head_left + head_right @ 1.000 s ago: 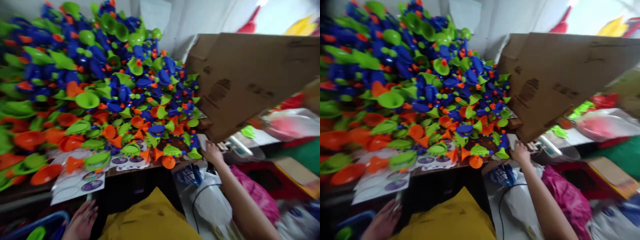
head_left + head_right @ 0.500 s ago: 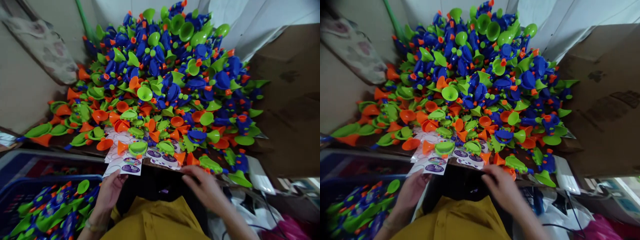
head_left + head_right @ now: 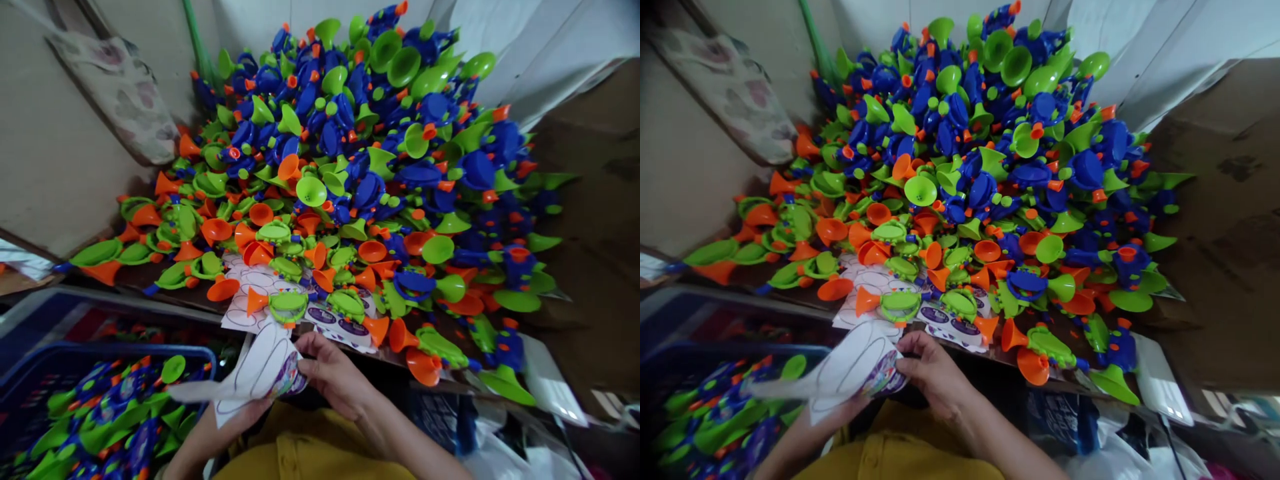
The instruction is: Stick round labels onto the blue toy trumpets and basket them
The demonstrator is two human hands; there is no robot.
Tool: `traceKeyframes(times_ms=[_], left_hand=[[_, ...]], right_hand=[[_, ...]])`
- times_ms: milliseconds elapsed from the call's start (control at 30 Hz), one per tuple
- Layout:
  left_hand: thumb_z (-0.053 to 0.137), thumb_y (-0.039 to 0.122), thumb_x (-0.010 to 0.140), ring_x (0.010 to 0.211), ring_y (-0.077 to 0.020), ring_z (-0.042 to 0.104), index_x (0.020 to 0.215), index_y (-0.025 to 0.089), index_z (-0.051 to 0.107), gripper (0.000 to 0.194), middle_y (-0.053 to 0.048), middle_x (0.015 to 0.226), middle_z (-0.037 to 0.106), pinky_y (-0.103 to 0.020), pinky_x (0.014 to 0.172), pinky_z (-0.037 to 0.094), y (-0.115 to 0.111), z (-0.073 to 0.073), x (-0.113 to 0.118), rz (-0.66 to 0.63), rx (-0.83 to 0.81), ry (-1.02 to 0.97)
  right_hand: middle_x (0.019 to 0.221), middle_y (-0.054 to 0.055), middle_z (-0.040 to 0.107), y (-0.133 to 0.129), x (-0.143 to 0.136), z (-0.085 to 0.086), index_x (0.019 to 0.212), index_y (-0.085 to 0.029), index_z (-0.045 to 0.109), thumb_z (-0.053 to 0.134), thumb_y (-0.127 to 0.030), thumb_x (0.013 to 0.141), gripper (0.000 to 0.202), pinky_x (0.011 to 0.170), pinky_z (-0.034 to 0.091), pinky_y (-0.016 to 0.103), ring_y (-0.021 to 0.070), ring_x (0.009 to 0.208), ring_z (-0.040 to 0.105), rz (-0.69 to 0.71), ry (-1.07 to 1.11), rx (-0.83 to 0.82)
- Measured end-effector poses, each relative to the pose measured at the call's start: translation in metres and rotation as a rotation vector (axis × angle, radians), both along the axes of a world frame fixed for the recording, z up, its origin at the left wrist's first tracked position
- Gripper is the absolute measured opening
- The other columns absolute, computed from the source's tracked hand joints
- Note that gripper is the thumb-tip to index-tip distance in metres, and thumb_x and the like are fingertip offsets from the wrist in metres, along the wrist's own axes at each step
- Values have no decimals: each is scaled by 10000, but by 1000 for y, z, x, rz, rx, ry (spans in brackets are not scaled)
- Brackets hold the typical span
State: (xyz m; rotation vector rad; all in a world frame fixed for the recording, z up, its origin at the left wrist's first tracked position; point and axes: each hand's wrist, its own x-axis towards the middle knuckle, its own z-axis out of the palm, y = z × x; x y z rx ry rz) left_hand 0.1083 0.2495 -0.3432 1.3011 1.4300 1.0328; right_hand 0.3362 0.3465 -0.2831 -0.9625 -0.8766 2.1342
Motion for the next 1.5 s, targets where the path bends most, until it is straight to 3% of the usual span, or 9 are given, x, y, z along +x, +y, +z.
traceKeyframes(times_ms=[167,333,400,533,600,733,1100,1300,1500], left_hand=[[800,651,914,1247,-378,810,1156,319,918,428,-103,1292,869,-530,1195,600,11,9,-30,-325,-21,190],[709,662,981,1171,-341,836,1264,258,847,511,-106,1264,877,-443,1063,673,31,51,-73,251,19,295],[622,616,1060,1248,-307,812,1384,265,780,504,-89,1362,847,-411,1129,630,40,80,-64,295,70,229],[716,604,990,1224,-324,808,1439,247,754,575,-99,1377,836,-385,1026,637,65,117,-5,36,220,407],[657,537,1025,904,-273,822,1378,225,768,484,-74,1046,871,-347,798,627,80,120,23,-32,228,409],[626,460,1047,532,-192,566,1382,233,725,416,52,621,613,-299,536,435,95,118,46,-149,210,316],[555,346,1041,624,-200,663,1379,221,701,389,15,742,720,-307,608,457,99,126,67,-139,272,366],[577,387,1034,704,-223,724,1271,236,718,314,-16,833,785,-324,678,507,113,128,71,21,319,405],[592,398,1026,609,-217,673,1294,236,701,331,9,760,751,-327,629,480,133,140,73,33,329,436]], right_hand=[[895,-67,660,1,19,8,1087,-282,577,1034,-499,780,592,755,488,223,103,804,617,-98,-13,207],[905,-60,634,9,42,21,1198,-310,509,836,-457,991,415,711,483,229,113,785,621,-118,-196,545],[928,-47,633,7,44,23,1217,-305,509,782,-379,1020,345,716,497,233,115,795,628,-95,-256,630],[974,-18,662,0,44,24,1239,-298,544,703,-298,1052,245,771,564,256,134,855,675,-136,-324,783],[1007,2,704,-1,48,27,1222,-291,601,707,-287,1054,199,801,599,273,149,889,711,-142,-371,864],[1127,47,814,1,65,37,1235,-289,742,764,-246,1032,209,906,652,316,196,1015,788,-56,-509,1033],[894,5,794,-15,69,27,1235,-361,854,669,-255,1112,246,598,574,239,146,692,721,-295,-692,1440],[764,-17,684,-21,88,35,1268,-386,818,730,-257,1072,250,643,555,309,173,711,672,-316,-672,1714],[1078,49,574,-18,104,53,1164,-498,821,689,-321,1094,231,772,588,368,227,963,638,-950,-516,1290]])
